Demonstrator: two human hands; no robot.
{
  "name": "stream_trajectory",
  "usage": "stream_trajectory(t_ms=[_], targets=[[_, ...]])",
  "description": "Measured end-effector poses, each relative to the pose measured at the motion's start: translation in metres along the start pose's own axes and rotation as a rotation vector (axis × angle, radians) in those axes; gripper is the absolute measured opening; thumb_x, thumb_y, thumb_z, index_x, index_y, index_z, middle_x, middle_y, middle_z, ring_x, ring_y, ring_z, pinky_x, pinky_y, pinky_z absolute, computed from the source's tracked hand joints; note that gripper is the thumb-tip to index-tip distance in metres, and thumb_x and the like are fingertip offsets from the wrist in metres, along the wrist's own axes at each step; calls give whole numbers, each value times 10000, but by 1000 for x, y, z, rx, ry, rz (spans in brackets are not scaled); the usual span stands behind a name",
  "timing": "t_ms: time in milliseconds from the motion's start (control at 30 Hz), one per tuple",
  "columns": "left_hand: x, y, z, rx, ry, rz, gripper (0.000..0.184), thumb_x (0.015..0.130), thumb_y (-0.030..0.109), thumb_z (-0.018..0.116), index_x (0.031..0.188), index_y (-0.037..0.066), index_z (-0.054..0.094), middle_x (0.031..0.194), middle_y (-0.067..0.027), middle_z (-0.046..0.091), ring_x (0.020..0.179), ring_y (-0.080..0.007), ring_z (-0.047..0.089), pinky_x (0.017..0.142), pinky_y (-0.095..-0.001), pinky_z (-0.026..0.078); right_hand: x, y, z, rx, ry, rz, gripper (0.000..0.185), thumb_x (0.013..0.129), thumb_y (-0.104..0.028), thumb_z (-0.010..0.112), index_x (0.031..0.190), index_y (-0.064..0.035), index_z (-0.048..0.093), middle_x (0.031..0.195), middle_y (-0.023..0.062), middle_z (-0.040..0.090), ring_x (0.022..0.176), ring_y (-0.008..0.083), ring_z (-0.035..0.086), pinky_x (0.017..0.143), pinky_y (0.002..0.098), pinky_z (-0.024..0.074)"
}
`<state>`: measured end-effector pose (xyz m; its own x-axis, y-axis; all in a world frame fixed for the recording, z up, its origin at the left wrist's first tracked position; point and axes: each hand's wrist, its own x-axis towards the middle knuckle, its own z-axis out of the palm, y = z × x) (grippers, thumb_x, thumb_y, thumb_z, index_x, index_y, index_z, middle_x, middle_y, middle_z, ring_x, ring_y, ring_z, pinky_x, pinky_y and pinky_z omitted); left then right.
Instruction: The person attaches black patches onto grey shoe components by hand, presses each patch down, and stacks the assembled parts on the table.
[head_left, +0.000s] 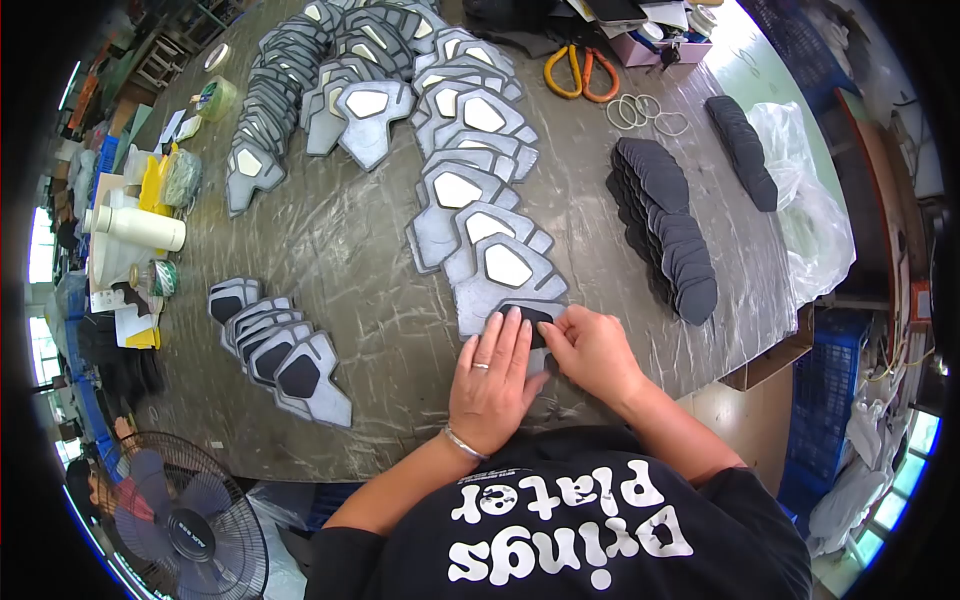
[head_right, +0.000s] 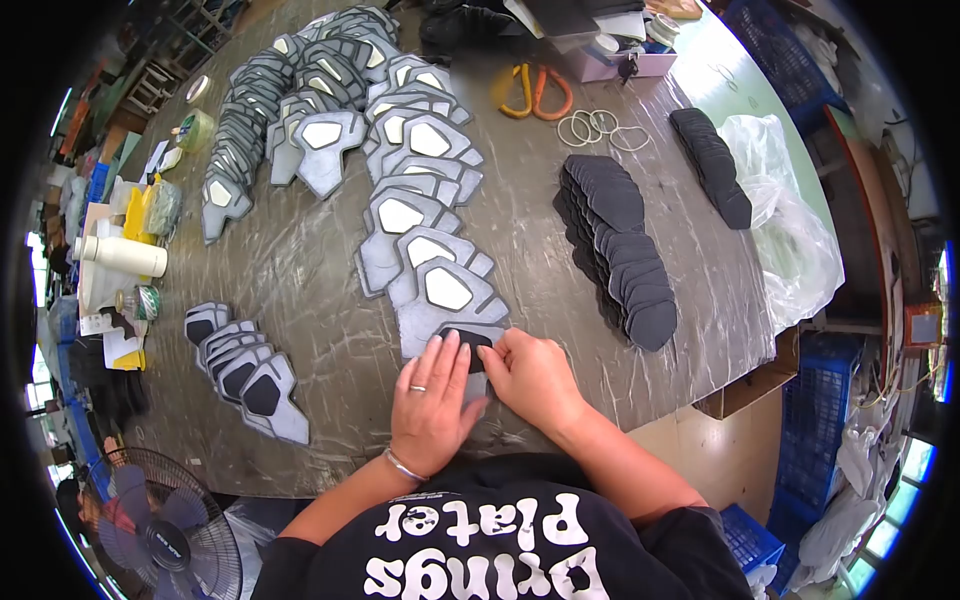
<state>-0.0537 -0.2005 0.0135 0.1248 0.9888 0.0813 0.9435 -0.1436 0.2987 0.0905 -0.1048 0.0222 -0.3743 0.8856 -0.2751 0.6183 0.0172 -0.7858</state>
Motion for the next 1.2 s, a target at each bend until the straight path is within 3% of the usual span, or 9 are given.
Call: stream_trajectory(t_ms=[300, 433, 533, 833, 933, 1033, 1067, 1133, 1200], targets=[[-5, -2, -2, -131, -136, -8, 874, 802, 485, 670, 1433, -30, 351, 1518, -196, 305, 1406, -333, 290, 1127, -507, 242, 6, -5, -20, -403, -22, -18, 325, 784, -354, 755, 766, -53, 632, 628, 140, 641, 588, 336, 648, 539, 436, 501], [-8, 0, 1, -116, -107, -17, 873, 802, 479, 672, 1434, -29, 350, 1521, -197, 298, 1412, -338, 280, 1128, -520, 237, 2, 3, -12, -484, 285, -381, 459, 711, -304, 805, 1018, -51, 576, 885, 92, 619, 849, 293, 620, 711, 396, 486], [-12, -1, 7, -124, -62, -13, 873, 809, 492, 660, 1439, -22, 343, 1531, -190, 279, 1428, -330, 248, 1137, -533, 203, 0, 6, -11, -331, 206, -295, 486, 686, -252, 821, 1044, -44, 565, 927, 92, 588, 916, 285, 578, 781, 380, 461], [-16, -4, 13, -123, -72, -10, 925, 815, 556, 622, 1467, -8, 287, 1572, -175, 171, 1456, -320, 166, 1153, -551, 113, -4, 9, -22, -133, -4, -111, 404, 700, -196, 803, 979, 20, 606, 715, 95, 611, 612, 273, 591, 584, 366, 467], [-15, -5, 9, -206, 52, -32, 909, 812, 455, 699, 1466, -18, 281, 1533, -202, 260, 1420, -326, 265, 1137, -523, 199, -4, -6, -32, -183, -183, -3, 324, 741, -149, 789, 973, 14, 634, 739, 54, 626, 633, 104, 563, 616, 273, 463], [-22, -7, -2, -779, 428, -307, 824, 809, 275, 753, 1439, -36, 323, 1424, -230, 416, 1289, -318, 456, 1065, -455, 355, 0, 1, -35, 479, -275, 67, 229, 802, -102, 742, 967, 16, 635, 796, 20, 646, 669, 62, 562, 623, 231, 455], [-20, -7, -6, -968, 434, -430, 781, 806, 156, 764, 1425, -44, 330, 1332, -210, 508, 1129, -231, 564, 922, -337, 468, 0, 1, -40, 629, -340, 54, 157, 841, -65, 700, 954, 19, 631, 848, 6, 650, 714, 46, 575, 653, 194, 455], [-16, -15, -12, -1665, 227, -588, 399, 861, 105, 712, 1191, -60, 559, 1101, -116, 642, 934, -110, 606, 810, -227, 474, -1, -7, -43, 647, -364, 17, 168, 837, -64, 704, 963, 15, 627, 862, 15, 657, 734, 53, 587, 675, 194, 465], [-15, -21, -21, -1845, 92, -677, 178, 878, 62, 685, 1015, -48, 648, 940, -59, 678, 832, -75, 608, 761, -197, 468, 1, -8, -38, 732, -368, 15, 234, 828, -80, 719, 1017, 23, 626, 898, 23, 669, 785, 69, 604, 720, 221, 488]])
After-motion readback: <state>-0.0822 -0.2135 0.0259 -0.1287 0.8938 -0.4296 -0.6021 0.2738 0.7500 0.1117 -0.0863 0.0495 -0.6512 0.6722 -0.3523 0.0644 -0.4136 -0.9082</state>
